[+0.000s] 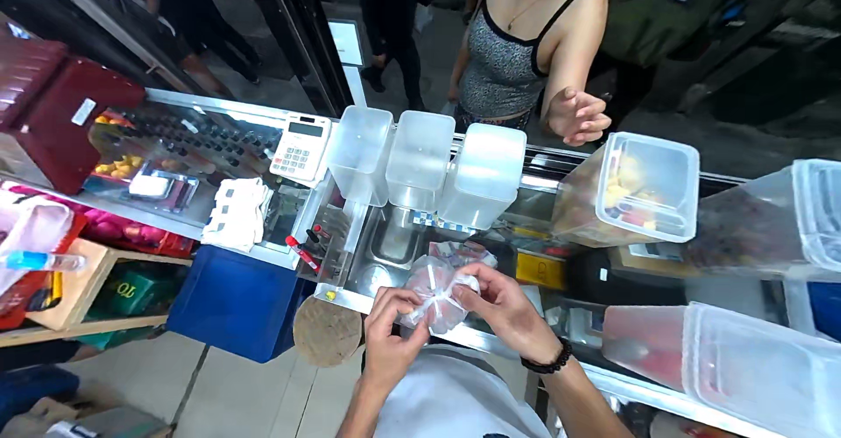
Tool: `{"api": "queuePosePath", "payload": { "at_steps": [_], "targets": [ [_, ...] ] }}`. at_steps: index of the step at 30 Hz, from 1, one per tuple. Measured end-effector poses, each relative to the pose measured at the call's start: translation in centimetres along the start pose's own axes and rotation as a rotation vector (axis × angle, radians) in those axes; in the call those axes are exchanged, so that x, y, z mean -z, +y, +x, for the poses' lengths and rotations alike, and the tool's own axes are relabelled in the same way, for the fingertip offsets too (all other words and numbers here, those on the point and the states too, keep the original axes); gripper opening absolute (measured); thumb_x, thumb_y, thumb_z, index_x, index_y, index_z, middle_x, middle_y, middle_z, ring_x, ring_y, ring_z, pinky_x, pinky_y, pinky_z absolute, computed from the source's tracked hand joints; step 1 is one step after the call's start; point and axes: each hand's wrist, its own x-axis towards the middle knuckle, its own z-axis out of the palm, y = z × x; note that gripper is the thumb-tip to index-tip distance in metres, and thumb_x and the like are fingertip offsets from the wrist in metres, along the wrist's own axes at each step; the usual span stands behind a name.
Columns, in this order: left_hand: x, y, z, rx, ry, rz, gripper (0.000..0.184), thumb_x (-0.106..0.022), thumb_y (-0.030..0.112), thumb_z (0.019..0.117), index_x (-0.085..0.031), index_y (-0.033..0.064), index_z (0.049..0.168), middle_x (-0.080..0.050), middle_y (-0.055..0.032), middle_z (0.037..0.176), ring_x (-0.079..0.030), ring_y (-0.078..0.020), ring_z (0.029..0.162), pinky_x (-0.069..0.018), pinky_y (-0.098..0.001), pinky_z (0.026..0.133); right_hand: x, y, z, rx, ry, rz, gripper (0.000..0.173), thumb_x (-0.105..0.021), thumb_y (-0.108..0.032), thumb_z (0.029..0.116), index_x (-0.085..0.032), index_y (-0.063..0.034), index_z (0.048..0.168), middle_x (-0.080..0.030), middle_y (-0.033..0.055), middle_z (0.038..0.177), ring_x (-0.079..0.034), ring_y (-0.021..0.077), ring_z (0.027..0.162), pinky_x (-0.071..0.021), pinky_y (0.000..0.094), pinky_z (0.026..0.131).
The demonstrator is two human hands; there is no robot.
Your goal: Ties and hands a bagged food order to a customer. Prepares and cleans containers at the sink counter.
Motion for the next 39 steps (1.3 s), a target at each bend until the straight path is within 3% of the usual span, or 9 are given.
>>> {"api": "queuePosePath", "payload": {
  "at_steps": [3, 6, 9, 12, 16, 25, 30, 34, 39],
  "targets": [
    [0.2, 0.4, 0.3, 0.011, -0.006, -0.099, 0.012, -0.074, 0.013, 0.0868, -0.062, 0.0127, 0.086, -0.069, -0.0006, 0.102, -0.061, -0.0137, 0.107, -0.0500, -0.0284, 0.095, 0.5, -0.5, 0.2, 0.032, 0.017, 0.002, 0.013, -0.065, -0.014, 0.0981, -0.069, -0.0044, 0.106, -0.071, -0.0012, 0.083, -0.068, 0.0046, 0.074, -0.0575, 0.0204, 0.069],
    [0.5, 0.1, 0.6, 0.083, -0.028, -0.381, 0.010, -0.071, 0.019, 0.0898, -0.063, 0.0175, 0.084, -0.067, 0.0057, 0.100, -0.059, -0.0076, 0.108, -0.0461, -0.0253, 0.097, 0.7, -0.3, 0.2, -0.104, -0.069, 0.323, 0.007, -0.060, -0.009, 0.0984, -0.066, -0.0060, 0.099, -0.069, -0.0003, 0.082, -0.065, 0.0059, 0.073, -0.0551, 0.0219, 0.070],
    [0.7, -1.9, 0.5, 0.098, -0.032, -0.564, 0.013, -0.069, 0.029, 0.0931, -0.065, 0.0220, 0.084, -0.064, 0.0101, 0.094, -0.057, -0.0034, 0.100, -0.0434, -0.0231, 0.093, 1.0, 0.5, 0.3, -0.296, -0.124, 0.558, 0.019, -0.048, -0.012, 0.1024, -0.066, -0.0076, 0.097, -0.073, 0.0039, 0.088, -0.070, 0.0096, 0.082, -0.0582, 0.0260, 0.079],
    [0.5, -2.8, 0.9, 0.063, -0.076, -0.607, 0.015, -0.067, 0.030, 0.0946, -0.063, 0.0224, 0.081, -0.062, 0.0113, 0.090, -0.056, -0.0024, 0.098, -0.0410, -0.0224, 0.093, 1.3, 0.6, 0.1, -0.405, -0.077, 0.769, 0.023, -0.041, -0.013, 0.0974, -0.063, -0.0097, 0.090, -0.068, 0.0033, 0.084, -0.067, 0.0110, 0.081, -0.0569, 0.0278, 0.079],
    [0.3, -3.9, 1.4, 0.010, -0.064, -0.584, 0.014, -0.064, 0.026, 0.0920, -0.065, 0.0232, 0.078, -0.064, 0.0125, 0.085, -0.058, -0.0018, 0.096, -0.0404, -0.0224, 0.094, 1.4, 1.4, 0.5, -0.361, -0.016, 0.554, 0.024, -0.042, -0.012, 0.0982, -0.060, -0.0134, 0.083, -0.063, -0.0026, 0.077, -0.060, 0.0045, 0.072, -0.0510, 0.0204, 0.067],
    [1.7, -5.7, -0.2, 0.071, 0.068, -0.531, 0.014, -0.067, 0.025, 0.0908, -0.067, 0.0241, 0.077, -0.065, 0.0120, 0.086, -0.059, -0.0015, 0.093, -0.0440, -0.0207, 0.090, 2.6, 3.1, 1.2, -0.387, 0.135, 0.517, 0.022, -0.042, -0.006, 0.0974, -0.059, -0.0099, 0.085, -0.063, -0.0005, 0.077, -0.061, 0.0074, 0.071, -0.0542, 0.0234, 0.070],
    [3.6, -4.3, 0.1, 0.021, -0.071, -0.375, 0.012, -0.066, 0.029, 0.0951, -0.066, 0.0248, 0.084, -0.065, 0.0126, 0.094, -0.058, -0.0027, 0.103, -0.0433, -0.0229, 0.096, 3.6, 1.8, 1.3, -0.239, 0.021, 0.316, 0.026, -0.042, -0.010, 0.0954, -0.062, -0.0146, 0.080, -0.063, -0.0067, 0.074, -0.059, 0.0024, 0.071, -0.0511, 0.0201, 0.071],
    [3.8, -2.5, 1.1, -0.059, -0.127, -0.234, 0.008, -0.068, 0.020, 0.0932, -0.064, 0.0208, 0.086, -0.068, 0.0081, 0.100, -0.059, -0.0092, 0.113, -0.0438, -0.0288, 0.103, 4.1, 0.6, 0.9, -0.061, -0.057, 0.177, 0.023, -0.047, -0.012, 0.0986, -0.069, -0.0119, 0.091, -0.071, -0.0048, 0.089, -0.066, 0.0046, 0.087, -0.0541, 0.0241, 0.085],
    [3.8, -1.0, 2.0, -0.098, -0.135, -0.017, 0.007, -0.063, 0.022, 0.0978, -0.066, 0.0184, 0.093, -0.071, 0.0062, 0.094, -0.062, -0.0087, 0.106, -0.0431, -0.0306, 0.104, 2.5, -0.9, 0.9, 0.055, -0.125, 0.213, 0.016, -0.052, -0.012, 0.1033, -0.067, -0.0072, 0.102, -0.069, -0.0045, 0.088, -0.065, 0.0052, 0.084, -0.0551, 0.0252, 0.083]
  ]
}}
